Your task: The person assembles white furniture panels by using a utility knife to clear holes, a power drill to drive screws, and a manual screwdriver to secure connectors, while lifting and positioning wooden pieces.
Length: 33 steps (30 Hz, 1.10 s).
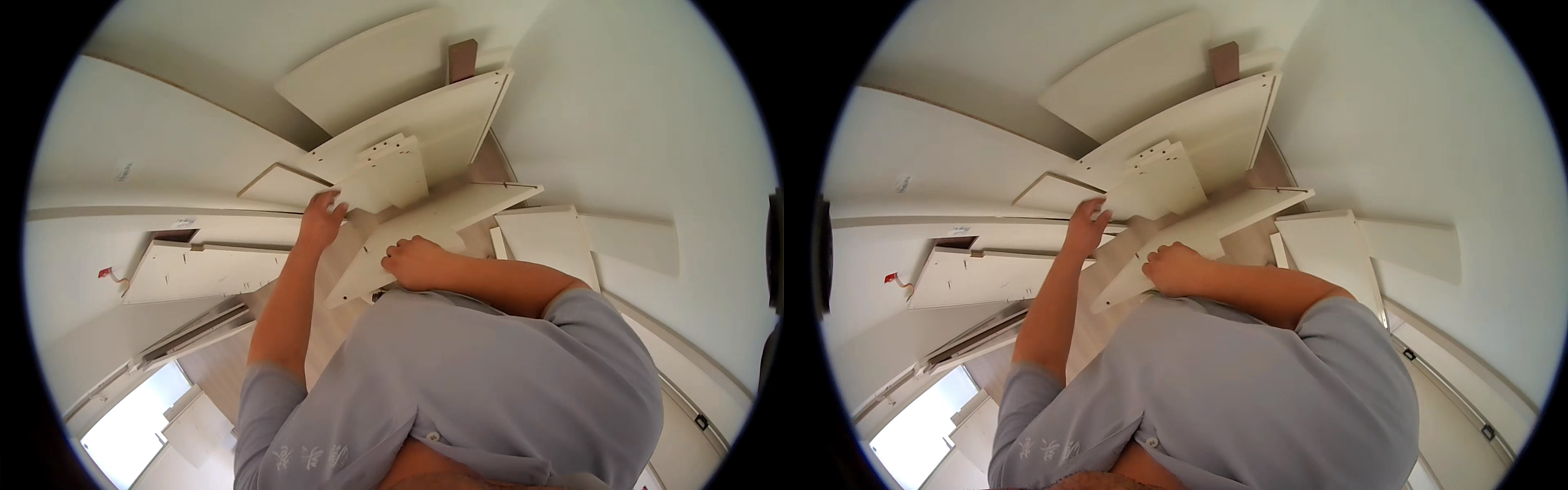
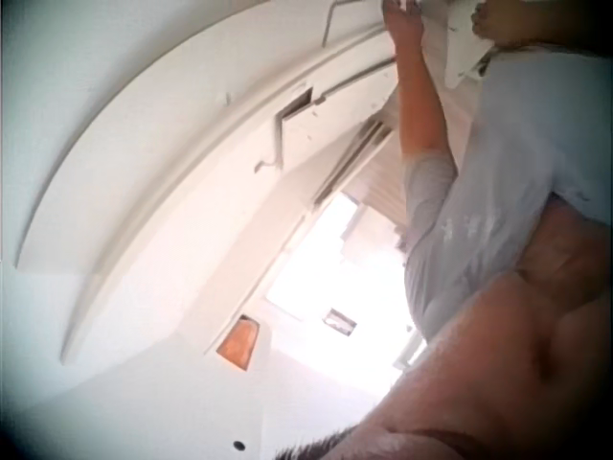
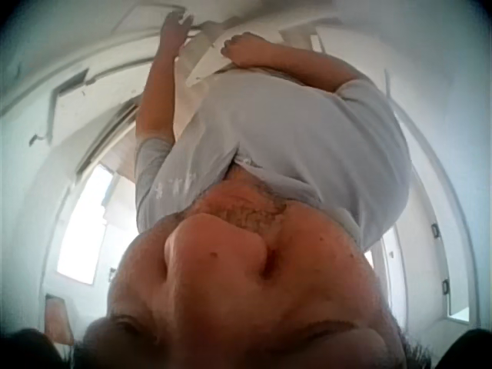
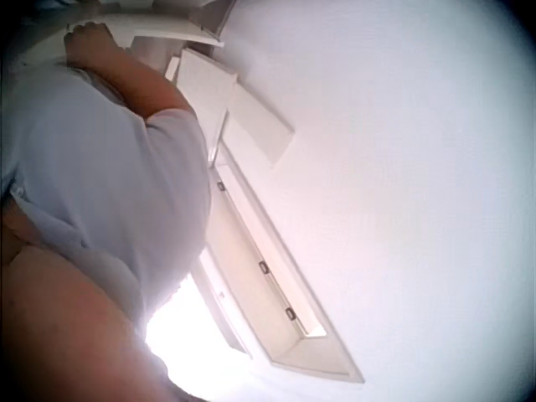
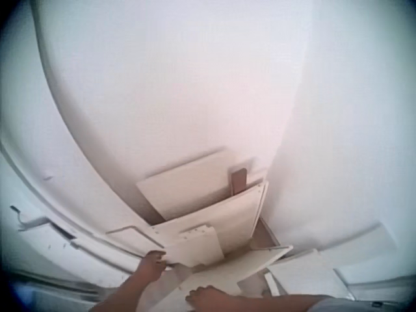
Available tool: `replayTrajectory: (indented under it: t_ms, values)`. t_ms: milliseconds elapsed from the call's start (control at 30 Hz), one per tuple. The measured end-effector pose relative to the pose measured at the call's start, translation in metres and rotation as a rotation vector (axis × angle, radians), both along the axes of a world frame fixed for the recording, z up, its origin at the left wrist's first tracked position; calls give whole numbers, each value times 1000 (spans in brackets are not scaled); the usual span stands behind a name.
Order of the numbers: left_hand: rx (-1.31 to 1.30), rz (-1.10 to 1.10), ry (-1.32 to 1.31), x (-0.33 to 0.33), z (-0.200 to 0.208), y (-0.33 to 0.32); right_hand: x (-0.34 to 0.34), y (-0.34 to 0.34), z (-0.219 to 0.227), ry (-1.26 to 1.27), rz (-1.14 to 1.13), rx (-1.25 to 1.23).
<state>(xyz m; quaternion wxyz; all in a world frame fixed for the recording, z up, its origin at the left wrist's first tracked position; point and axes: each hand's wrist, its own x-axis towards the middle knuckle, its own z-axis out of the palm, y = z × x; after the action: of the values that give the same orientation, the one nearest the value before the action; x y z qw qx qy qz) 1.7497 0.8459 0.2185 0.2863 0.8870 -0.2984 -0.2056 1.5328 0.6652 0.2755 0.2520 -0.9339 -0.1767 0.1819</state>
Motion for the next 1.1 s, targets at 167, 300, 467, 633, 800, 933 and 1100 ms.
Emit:
replayTrajectory:
  t_ms: [167,300,467,633,800,933,1100]
  values:
    - [188,-94,-109,18,-63,-67,0,3,6,35,-27,3]
    - [338,-94,-71,10,-51,-89,-6,1,-3,47,-72,50]
    - [445,-194,-41,-22,-44,-79,-6,1,2,7,-99,103]
    - [519,-436,81,-75,-50,-68,-5,-1,6,18,-139,148]
    - [566,-542,164,-102,-68,-85,-13,4,-3,-28,-176,177]
    - [504,-486,125,-115,-69,-105,-22,7,-14,-30,-197,183]
    - [470,-499,22,-98,-103,-107,-27,11,-6,41,-161,95]
